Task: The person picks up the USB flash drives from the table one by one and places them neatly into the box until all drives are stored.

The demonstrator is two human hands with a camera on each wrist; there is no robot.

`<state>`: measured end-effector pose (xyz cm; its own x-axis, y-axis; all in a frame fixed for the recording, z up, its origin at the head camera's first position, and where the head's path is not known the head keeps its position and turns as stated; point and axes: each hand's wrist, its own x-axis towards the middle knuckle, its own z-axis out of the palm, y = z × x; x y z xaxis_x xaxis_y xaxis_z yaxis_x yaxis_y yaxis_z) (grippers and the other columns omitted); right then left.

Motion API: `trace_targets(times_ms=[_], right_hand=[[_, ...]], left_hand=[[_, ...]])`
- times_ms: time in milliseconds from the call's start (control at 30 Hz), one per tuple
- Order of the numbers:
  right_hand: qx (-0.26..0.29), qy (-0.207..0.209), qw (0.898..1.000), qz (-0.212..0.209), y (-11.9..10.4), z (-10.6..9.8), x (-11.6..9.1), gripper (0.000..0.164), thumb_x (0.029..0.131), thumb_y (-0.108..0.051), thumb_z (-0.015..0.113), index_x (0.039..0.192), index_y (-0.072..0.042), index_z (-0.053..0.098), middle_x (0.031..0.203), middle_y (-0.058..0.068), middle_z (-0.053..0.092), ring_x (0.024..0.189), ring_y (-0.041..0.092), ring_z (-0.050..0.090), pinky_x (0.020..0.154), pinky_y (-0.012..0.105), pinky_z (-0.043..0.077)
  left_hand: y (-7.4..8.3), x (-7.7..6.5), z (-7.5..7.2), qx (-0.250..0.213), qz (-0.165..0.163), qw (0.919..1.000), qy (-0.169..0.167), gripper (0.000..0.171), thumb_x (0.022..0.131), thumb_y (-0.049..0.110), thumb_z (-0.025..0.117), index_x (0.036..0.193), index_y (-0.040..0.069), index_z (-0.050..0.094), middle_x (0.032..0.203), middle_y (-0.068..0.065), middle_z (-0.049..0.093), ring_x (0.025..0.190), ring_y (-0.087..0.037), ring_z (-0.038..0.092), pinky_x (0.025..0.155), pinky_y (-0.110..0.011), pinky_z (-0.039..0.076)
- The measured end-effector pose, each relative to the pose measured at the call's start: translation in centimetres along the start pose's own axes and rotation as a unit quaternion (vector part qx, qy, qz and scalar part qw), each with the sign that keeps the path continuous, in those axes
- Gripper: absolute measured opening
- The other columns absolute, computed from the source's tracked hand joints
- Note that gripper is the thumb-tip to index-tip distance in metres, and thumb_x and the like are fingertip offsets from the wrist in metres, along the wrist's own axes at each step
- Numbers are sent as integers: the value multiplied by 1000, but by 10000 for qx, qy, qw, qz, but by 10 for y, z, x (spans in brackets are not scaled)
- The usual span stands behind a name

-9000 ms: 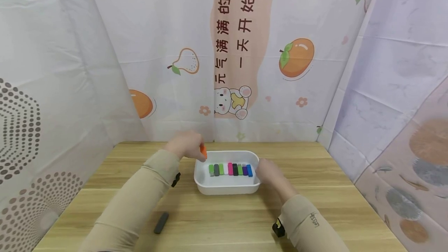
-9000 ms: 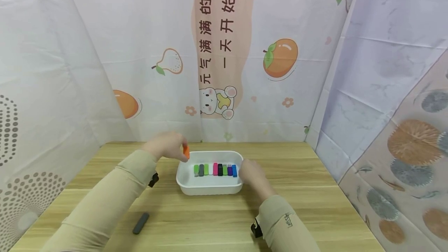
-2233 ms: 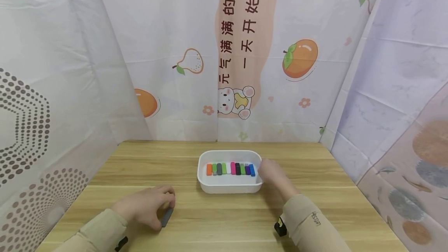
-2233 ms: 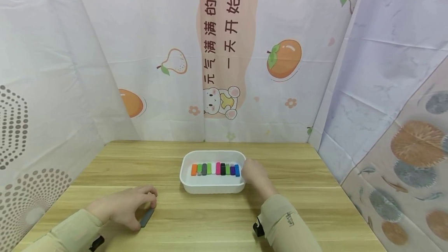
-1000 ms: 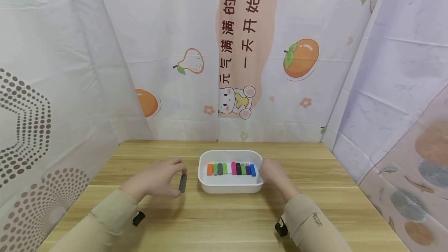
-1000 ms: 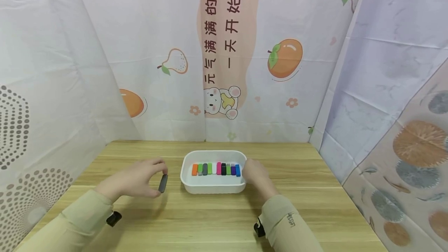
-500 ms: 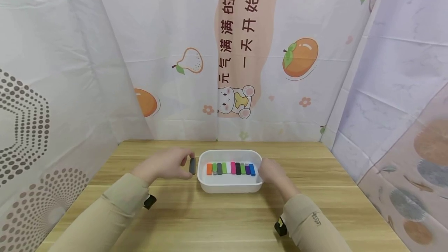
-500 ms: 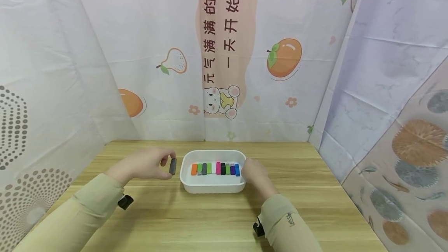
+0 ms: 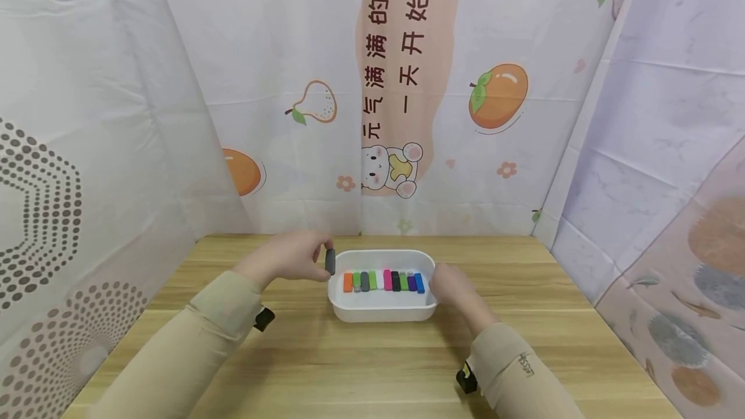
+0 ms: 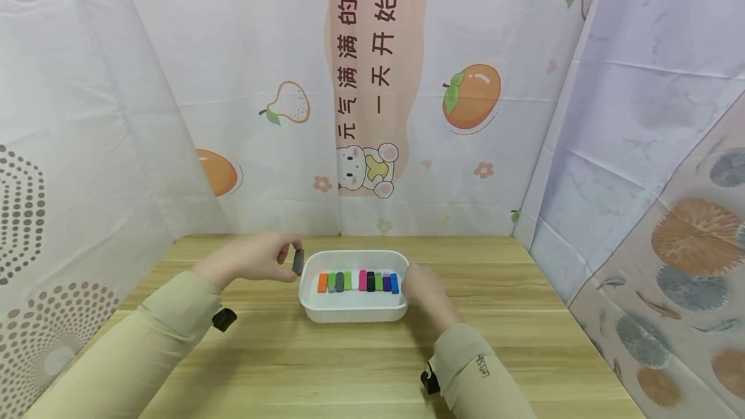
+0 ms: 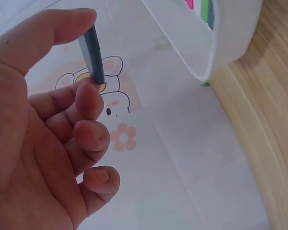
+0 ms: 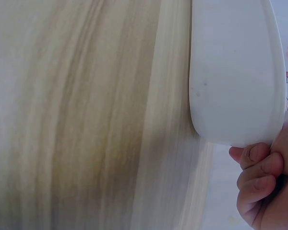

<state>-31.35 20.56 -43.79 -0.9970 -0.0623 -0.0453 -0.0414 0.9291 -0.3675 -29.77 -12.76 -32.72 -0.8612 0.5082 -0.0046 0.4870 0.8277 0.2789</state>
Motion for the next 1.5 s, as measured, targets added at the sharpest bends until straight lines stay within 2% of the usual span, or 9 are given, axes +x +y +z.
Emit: trace_targets(times_ms=[167,467,767,967,1100,1367,1500], right_hand=[[35,9,9999,100,-1,0,-1,17,88,-7,49,93,3,62,71,7,56,60,21,53,52,32,44],[20,17,9999,162,-1,1,0,15,86,-6,50,89,1,63,70,7,55,59,21,52,50,32,42],[-11,47,9999,121,0,2,2,15,87,-6,49,90,1,62,69,7,55,59,21,52,52,31,43],[22,6,9999,129,1,3,3,16,87,-5,50,93,2,63,70,6,56,60,21,53,52,31,43],[39,-13,9998,170,1,3,3,17,87,-5,50,95,2,63,70,7,56,60,21,53,51,31,43],[-46,60,9998,180,1,2,2,16,86,-6,49,91,1,63,71,7,56,60,22,53,51,32,43],[-18,57,9998,187,0,2,2,16,86,-6,50,92,2,63,71,7,56,61,22,53,50,33,43]], left_hand=[[5,14,-1,-148,-189,9996,-149,44,69,35,77,106,17,61,69,0,55,57,-15,51,51,-31,41],[11,32,2,-134,-307,9991,-252,42,68,39,77,100,17,63,66,-1,54,55,-15,49,49,-31,38],[12,46,12,-441,-595,9964,-407,42,67,35,80,100,14,64,74,-1,57,64,-17,51,58,-32,43],[11,53,24,-456,-640,9956,-505,42,67,34,80,100,12,64,85,2,59,77,-18,55,67,-34,46],[11,58,35,-326,-702,9955,-551,42,68,32,80,99,11,64,89,3,59,79,-17,56,69,-34,47],[12,63,59,-48,-696,9952,-679,37,63,29,82,90,11,64,79,4,60,73,-17,55,65,-34,46],[14,64,69,-25,-654,9949,-763,38,65,29,82,92,9,65,78,4,59,72,-16,55,64,-33,45]])
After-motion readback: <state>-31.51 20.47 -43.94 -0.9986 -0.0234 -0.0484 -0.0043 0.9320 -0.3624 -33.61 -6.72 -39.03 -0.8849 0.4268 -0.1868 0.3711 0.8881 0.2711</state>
